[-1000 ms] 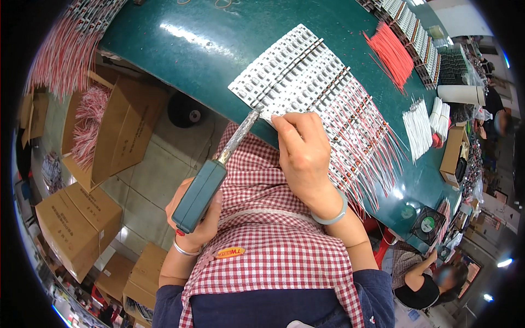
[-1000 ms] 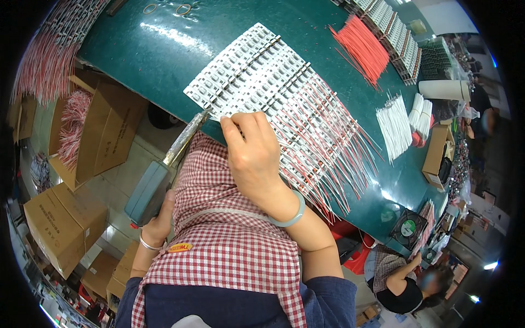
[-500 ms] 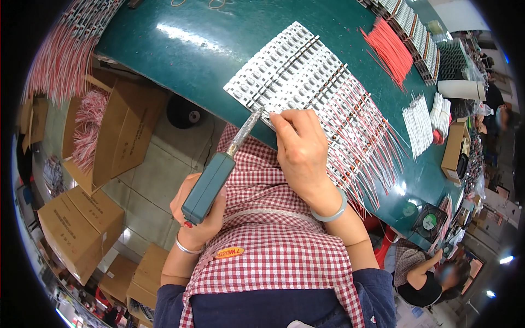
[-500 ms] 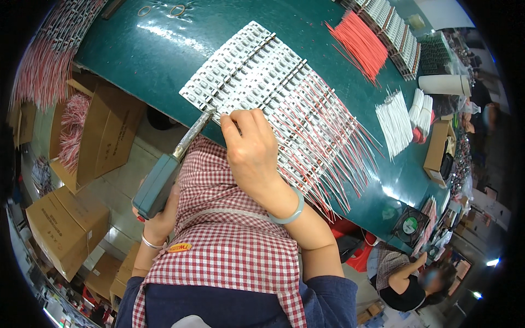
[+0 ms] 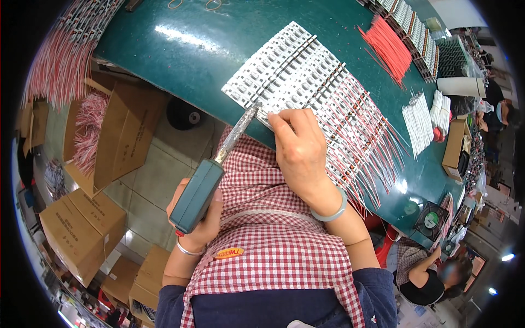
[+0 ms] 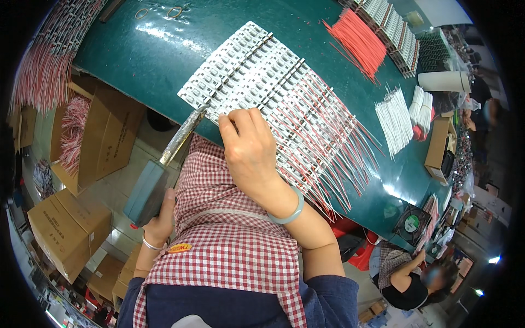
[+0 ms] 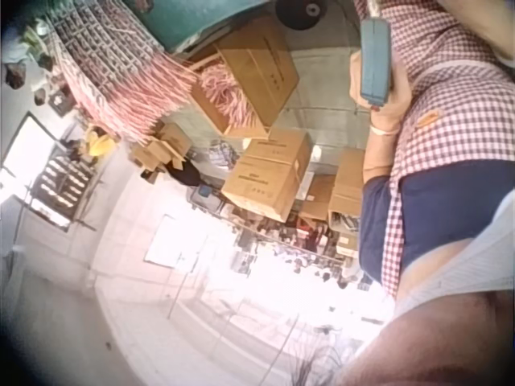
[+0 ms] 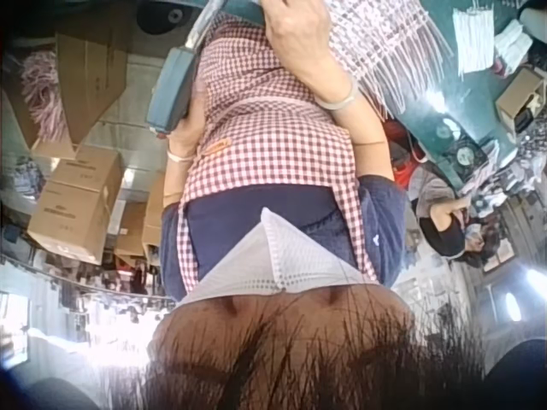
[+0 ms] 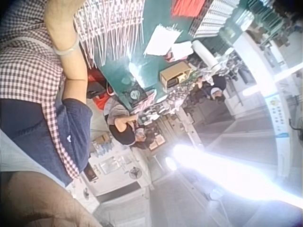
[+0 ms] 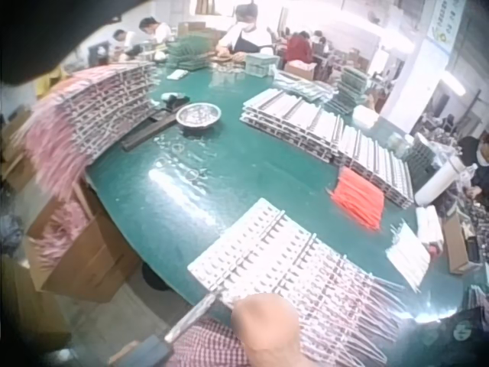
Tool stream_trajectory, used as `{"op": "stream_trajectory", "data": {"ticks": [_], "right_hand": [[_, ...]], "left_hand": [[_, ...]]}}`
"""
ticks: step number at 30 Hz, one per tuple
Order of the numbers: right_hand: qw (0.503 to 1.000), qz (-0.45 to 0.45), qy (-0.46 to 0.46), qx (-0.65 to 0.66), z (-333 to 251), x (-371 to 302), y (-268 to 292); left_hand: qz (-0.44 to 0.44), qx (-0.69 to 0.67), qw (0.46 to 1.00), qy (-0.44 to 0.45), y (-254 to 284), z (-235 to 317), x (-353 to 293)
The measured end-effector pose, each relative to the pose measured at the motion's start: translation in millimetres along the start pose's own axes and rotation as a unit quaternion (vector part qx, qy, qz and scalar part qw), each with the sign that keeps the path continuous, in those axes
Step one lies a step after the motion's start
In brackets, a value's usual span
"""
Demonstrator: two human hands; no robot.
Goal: The person uses a soldering iron to attach red and white wires to a grid of LED strips on a green workbench. They repeatedly pick up individual wires, place them onto the LED contacts, and apply heat to secure them. The process is repetitive, focusing on one wire at a time.
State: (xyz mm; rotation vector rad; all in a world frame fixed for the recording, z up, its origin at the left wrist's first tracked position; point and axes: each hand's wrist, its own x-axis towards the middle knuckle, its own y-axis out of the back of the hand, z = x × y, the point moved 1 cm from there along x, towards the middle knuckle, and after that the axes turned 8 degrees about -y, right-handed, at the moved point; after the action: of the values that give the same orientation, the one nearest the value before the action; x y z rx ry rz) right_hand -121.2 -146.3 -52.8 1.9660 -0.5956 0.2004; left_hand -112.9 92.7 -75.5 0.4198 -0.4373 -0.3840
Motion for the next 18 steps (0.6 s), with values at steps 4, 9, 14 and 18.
{"op": "stream_trajectory", "data": {"ticks": [4, 9, 14, 18], "right_hand": [[1.000, 0.007, -0.007, 0.013, 0.5, 0.0, 1.3], [0.998, 0.046, -0.019, 0.024, 6.9, 1.8, 6.2], [0.999, 0.038, -0.015, 0.009, 12.3, 2.5, 1.2], [0.999, 0.030, -0.015, 0.004, 11.2, 3.0, 1.3]], "left_hand": [[0.008, -0.015, 1.000, 0.013, -1.3, 1.0, 1.3], [0.004, -0.031, 0.999, 0.002, -4.3, 0.1, 3.0], [-0.003, -0.023, 1.000, -0.021, -5.9, 5.5, 14.5], [-0.010, -0.011, 0.999, -0.036, -6.8, 10.0, 21.1]]}}
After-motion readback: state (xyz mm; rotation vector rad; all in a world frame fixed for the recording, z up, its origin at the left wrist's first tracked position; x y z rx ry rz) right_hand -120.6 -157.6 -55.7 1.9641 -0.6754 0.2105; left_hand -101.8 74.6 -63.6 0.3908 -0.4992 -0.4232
